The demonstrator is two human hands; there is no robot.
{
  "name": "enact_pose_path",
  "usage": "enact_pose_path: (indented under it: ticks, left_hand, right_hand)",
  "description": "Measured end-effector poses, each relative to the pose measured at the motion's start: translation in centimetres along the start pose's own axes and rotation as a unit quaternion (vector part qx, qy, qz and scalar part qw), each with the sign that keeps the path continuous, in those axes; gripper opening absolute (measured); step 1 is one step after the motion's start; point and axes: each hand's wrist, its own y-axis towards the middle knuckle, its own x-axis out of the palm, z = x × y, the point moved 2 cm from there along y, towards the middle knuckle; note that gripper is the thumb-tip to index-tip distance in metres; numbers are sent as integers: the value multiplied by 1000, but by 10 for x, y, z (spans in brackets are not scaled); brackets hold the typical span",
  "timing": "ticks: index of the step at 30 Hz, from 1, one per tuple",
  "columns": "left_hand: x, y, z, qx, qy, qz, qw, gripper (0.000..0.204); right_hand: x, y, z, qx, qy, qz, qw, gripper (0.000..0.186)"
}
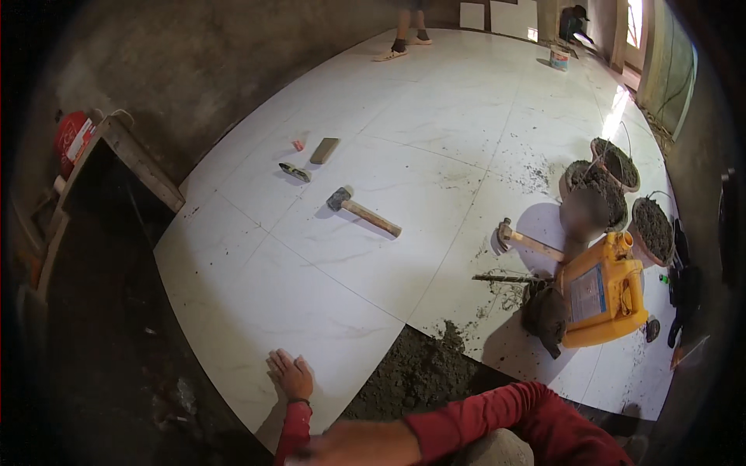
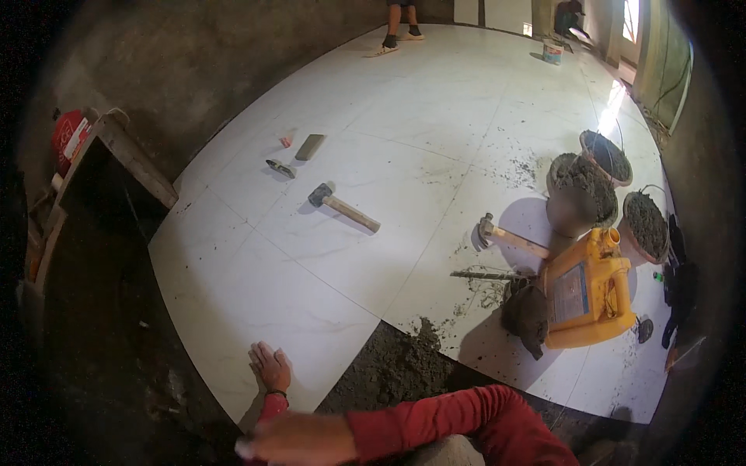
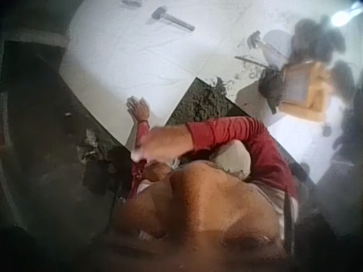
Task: The person installs a large white floor tile by tapping it into place on a bed of mortar using a rubber mallet, wiping the surface with a cloth, and clearing debris from the edges.
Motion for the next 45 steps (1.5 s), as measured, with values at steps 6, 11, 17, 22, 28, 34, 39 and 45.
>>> enact_pose_path:
  ticks: [6, 11, 17, 22, 28, 34, 39, 45]
  left_hand:
    - [-103, 22, 83, 4, -75, -448, 891, 60]
    - [-114, -29, 195, 34, -821, -303, 483, 62]
    - [-140, -72, 251, -10, -821, -377, 428, 69]
    - [-200, -76, 291, 235, -730, -350, 538, 74]
    - [-159, -54, 268, 539, -388, -81, 743, 81]
    - [-95, -6, 210, 386, -253, -61, 885, 51]
    - [-123, 8, 174, 220, -428, -205, 853, 45]
    - [-97, 17, 123, 125, -461, -279, 833, 45]
  right_hand:
    - [-10, -50, 100, 245, -42, 35, 968, 17]
    - [-18, -40, 125, 168, -159, 410, 882, 44]
    - [-42, -98, 175, 272, -189, 461, 823, 52]
    - [-40, -155, 224, 154, 64, 615, 771, 73]
    - [-55, -103, 155, 206, 643, 364, 642, 94]
    - [-55, -124, 107, 162, 587, 498, 618, 64]
    - [-62, -204, 58, 423, 141, 515, 732, 33]
    - [5, -321, 56, 566, -18, 530, 631, 11]
